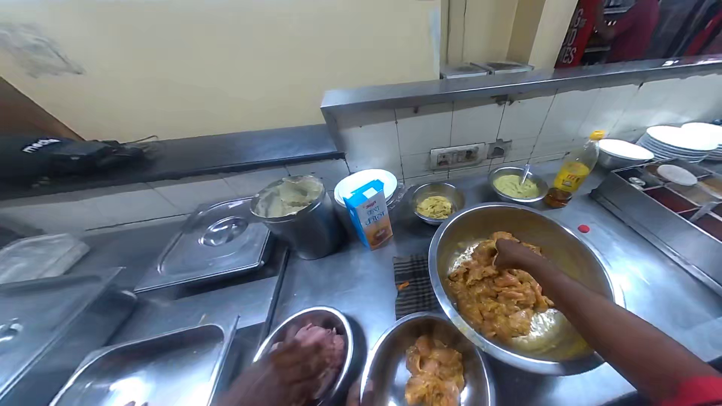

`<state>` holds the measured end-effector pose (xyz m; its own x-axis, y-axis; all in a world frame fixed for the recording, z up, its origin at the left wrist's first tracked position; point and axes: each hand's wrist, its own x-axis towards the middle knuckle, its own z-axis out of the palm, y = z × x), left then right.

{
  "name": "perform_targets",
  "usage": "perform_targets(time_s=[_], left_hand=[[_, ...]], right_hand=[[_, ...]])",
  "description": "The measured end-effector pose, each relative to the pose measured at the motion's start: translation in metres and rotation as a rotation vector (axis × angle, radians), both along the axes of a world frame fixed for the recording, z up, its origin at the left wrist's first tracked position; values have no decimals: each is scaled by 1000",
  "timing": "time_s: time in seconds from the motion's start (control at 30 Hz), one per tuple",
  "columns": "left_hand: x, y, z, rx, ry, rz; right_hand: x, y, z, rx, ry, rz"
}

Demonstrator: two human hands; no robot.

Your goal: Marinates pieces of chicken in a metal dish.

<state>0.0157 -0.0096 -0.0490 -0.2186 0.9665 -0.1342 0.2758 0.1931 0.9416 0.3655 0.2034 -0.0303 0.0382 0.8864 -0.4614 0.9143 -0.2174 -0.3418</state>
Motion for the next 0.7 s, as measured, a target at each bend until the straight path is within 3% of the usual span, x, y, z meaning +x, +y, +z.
perform_targets(time_s=[0.1,0.13,0.2,0.23,0.33,0.47,0.6,0.7], left_hand=[[12,14,22,-469,-160,146],[6,10,-6,-378,-151,157],[-11,-2,-100,-3,-129,195],[-16,-2,-115,40,-142,180],[-15,0,-108,-11,-150,181],[-13,-1,-111,-8,-159,202],[-11,-1,-102,-11,-169,201],[-11,-1,-101,-4,-176,203]], right_hand=[[-14,-5,-9,-60,-118,-5],[-19,-5,-16,-47,-117,18],[-32,-9,-31,-61,-143,119],[-36,-10,-36,-57,-154,143],[-31,-6,-34,-48,-93,102],[-4,-2,-4,-48,6,-37],[22,-7,22,82,154,-142],[30,-9,46,108,-25,-103]])
